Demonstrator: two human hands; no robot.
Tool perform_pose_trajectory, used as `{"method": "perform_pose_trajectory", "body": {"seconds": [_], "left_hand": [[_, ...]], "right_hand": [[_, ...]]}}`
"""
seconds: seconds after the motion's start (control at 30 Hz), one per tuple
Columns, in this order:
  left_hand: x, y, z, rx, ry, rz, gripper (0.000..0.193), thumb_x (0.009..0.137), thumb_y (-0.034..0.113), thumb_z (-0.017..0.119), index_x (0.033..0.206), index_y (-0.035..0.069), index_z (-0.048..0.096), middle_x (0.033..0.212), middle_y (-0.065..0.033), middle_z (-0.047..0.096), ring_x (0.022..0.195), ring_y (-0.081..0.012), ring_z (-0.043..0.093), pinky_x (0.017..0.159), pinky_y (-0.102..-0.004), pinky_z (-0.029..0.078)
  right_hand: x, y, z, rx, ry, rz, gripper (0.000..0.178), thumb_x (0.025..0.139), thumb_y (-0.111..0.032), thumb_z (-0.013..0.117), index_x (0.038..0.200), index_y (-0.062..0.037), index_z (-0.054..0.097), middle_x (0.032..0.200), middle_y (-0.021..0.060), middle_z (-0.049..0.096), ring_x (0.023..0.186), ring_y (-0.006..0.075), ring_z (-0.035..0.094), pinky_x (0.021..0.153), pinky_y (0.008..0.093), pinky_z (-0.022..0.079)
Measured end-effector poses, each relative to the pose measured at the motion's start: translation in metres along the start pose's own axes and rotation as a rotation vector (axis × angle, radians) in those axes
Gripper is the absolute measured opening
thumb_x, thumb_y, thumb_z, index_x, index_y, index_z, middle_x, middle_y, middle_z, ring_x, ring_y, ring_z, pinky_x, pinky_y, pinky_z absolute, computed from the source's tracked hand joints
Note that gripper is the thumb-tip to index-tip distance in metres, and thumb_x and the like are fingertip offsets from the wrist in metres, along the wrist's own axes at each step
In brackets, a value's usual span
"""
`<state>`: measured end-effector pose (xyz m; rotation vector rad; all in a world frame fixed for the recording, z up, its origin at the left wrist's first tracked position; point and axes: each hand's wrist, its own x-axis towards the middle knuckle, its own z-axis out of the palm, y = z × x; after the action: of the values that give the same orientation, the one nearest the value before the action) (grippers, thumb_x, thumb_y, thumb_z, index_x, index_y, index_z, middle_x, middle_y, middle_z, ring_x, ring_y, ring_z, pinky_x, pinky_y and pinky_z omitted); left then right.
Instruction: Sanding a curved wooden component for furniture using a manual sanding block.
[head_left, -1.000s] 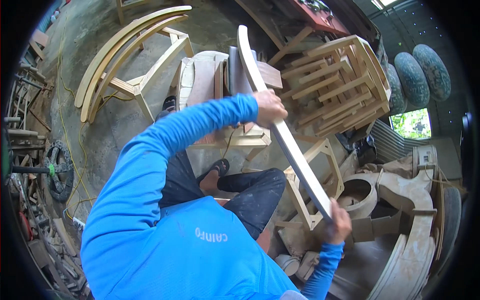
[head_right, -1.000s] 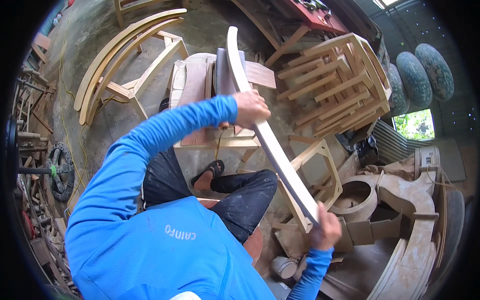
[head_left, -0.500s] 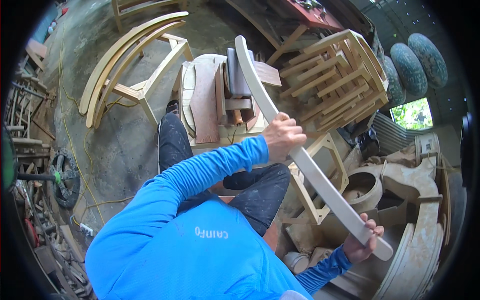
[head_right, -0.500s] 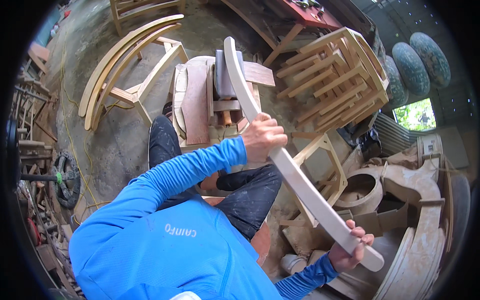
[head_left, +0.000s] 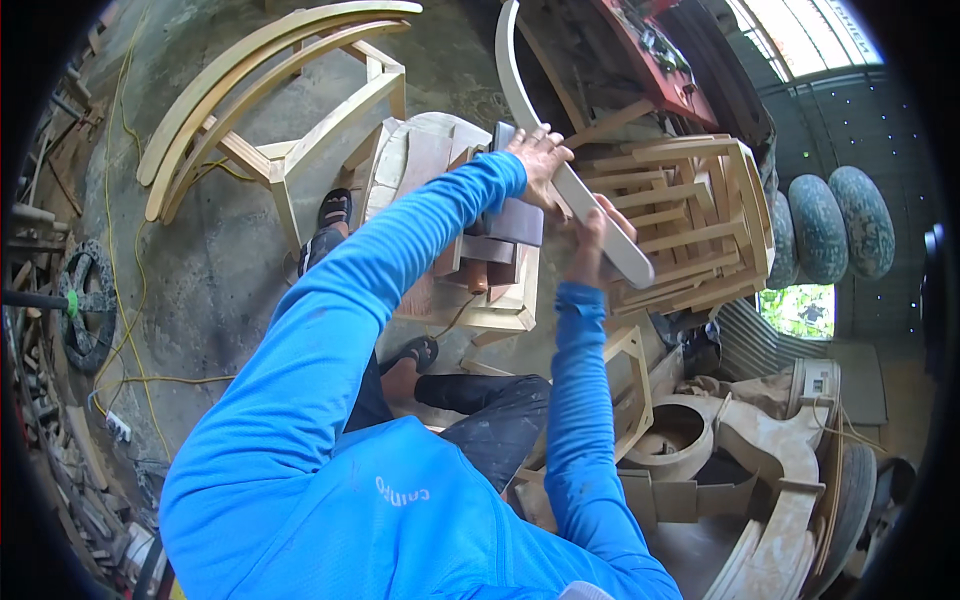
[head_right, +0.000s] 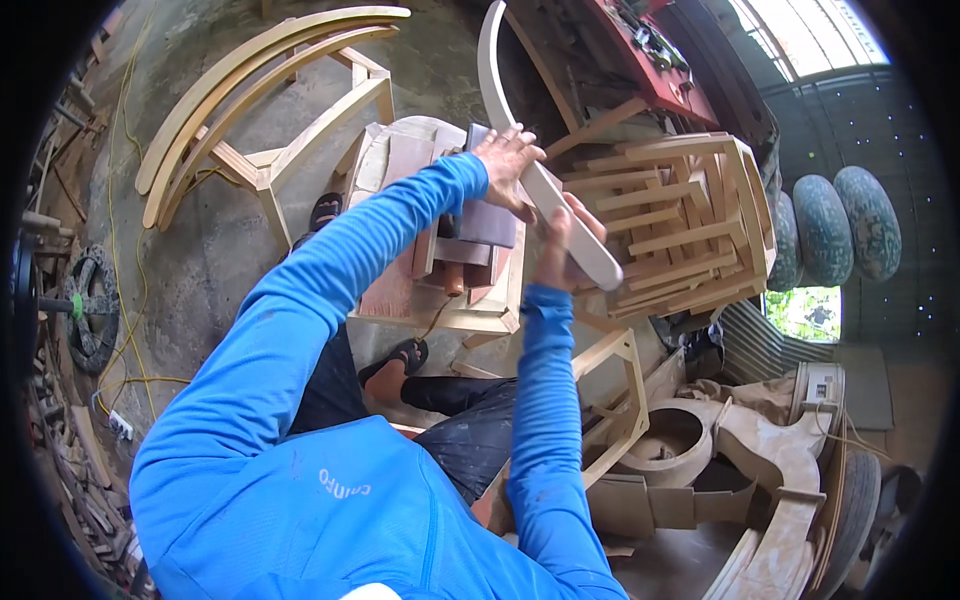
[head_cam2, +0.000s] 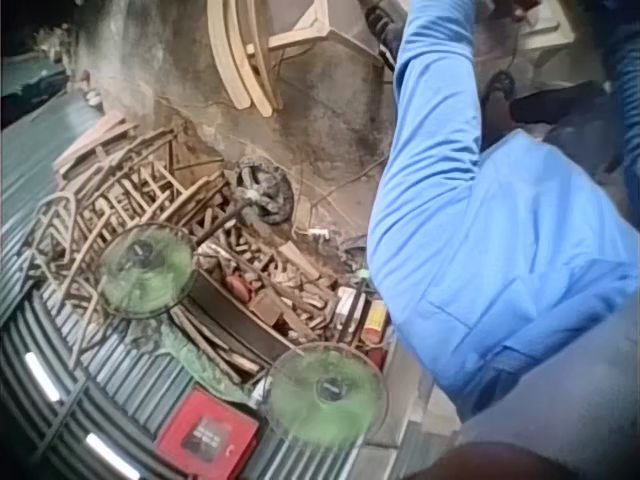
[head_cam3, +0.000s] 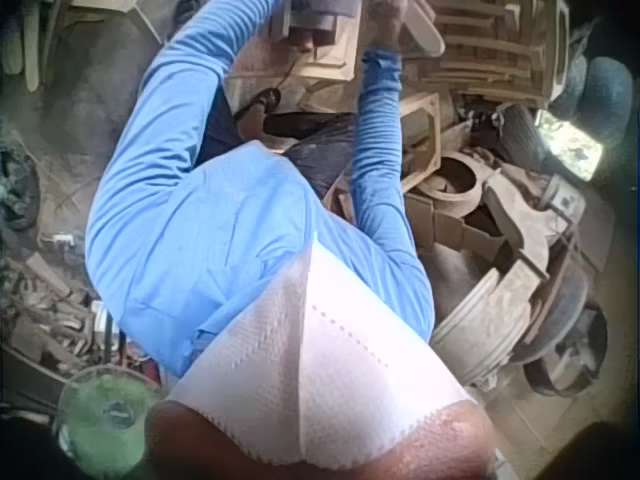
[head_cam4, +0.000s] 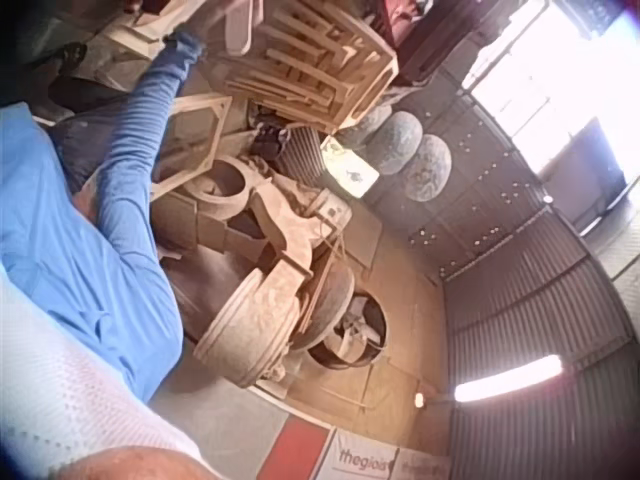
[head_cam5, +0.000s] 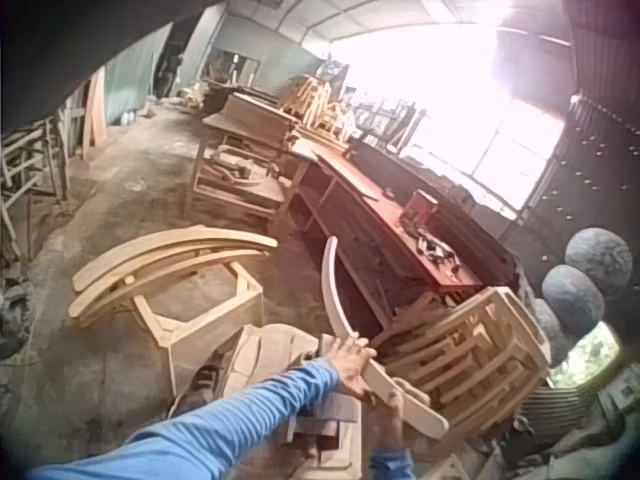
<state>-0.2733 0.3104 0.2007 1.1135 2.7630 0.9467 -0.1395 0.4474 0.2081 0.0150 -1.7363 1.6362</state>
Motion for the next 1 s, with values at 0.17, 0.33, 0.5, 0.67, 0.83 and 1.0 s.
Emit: {"method": "perform_pose_trajectory", "body": {"seconds": [0.17,0.33,0.5,0.67,0.83,1.0], "left_hand": [[-0.005,-0.031,-0.015,0.132,-0.066,0.089,0.104,0.063,0.063,0.087,0.149,0.021,0.045,0.158,-0.0097,0.040,0.155,-0.0356,0.024,0.125,-0.0653,0.014],[-0.005,-0.020,-0.012,0.229,-0.001,0.263,0.074,0.068,0.047,0.086,0.130,0.017,0.062,0.134,-0.0087,0.060,0.137,-0.0297,0.050,0.118,-0.0591,0.030],[-0.028,0.040,0.023,0.201,0.159,0.527,0.037,0.065,0.035,0.083,0.097,0.019,0.073,0.105,-0.0025,0.073,0.110,-0.0259,0.067,0.101,-0.0470,0.048],[-0.099,0.172,0.007,0.002,0.239,0.447,0.045,0.062,0.044,0.086,0.092,0.014,0.069,0.094,-0.0054,0.070,0.103,-0.0283,0.067,0.095,-0.0513,0.048],[-0.125,0.241,-0.005,-0.098,0.228,0.370,0.044,0.068,0.048,0.084,0.091,0.013,0.069,0.093,-0.0075,0.071,0.099,-0.0287,0.067,0.092,-0.0502,0.045],[-0.128,0.242,0.015,-0.220,0.414,0.415,0.039,0.069,0.037,0.085,0.092,0.013,0.066,0.094,-0.0074,0.066,0.100,-0.0287,0.063,0.096,-0.0506,0.042]], "right_hand": [[-0.014,-0.025,-0.004,-0.049,-0.028,0.061,0.038,0.095,-0.018,0.072,0.124,-0.0024,0.055,0.129,0.0163,0.066,0.115,0.0244,0.064,0.100,0.0390,0.054],[-0.062,-0.163,-0.101,-0.379,-0.041,0.065,0.046,0.087,-0.023,0.071,0.124,0.0015,0.060,0.125,0.0174,0.065,0.114,0.0261,0.063,0.099,0.0443,0.054],[-0.109,-0.345,-0.207,-0.539,-0.074,-0.006,0.041,0.081,-0.025,0.072,0.111,-0.0012,0.057,0.117,0.0269,0.065,0.110,0.0333,0.062,0.105,0.0454,0.044],[-0.066,-0.505,-0.330,-0.404,-0.126,0.145,0.042,0.086,-0.027,0.074,0.115,-0.0041,0.054,0.121,0.0126,0.054,0.118,0.0250,0.053,0.111,0.0434,0.039],[-0.034,-0.590,-0.342,-0.412,-0.205,0.195,0.035,0.091,-0.025,0.074,0.113,-0.0090,0.052,0.118,0.0107,0.052,0.118,0.0224,0.053,0.106,0.0386,0.045],[-0.069,-0.609,-0.325,-0.767,-0.343,-0.042,0.045,0.089,-0.034,0.076,0.112,-0.0147,0.043,0.119,0.0101,0.048,0.115,0.0200,0.051,0.105,0.0337,0.041]]}}
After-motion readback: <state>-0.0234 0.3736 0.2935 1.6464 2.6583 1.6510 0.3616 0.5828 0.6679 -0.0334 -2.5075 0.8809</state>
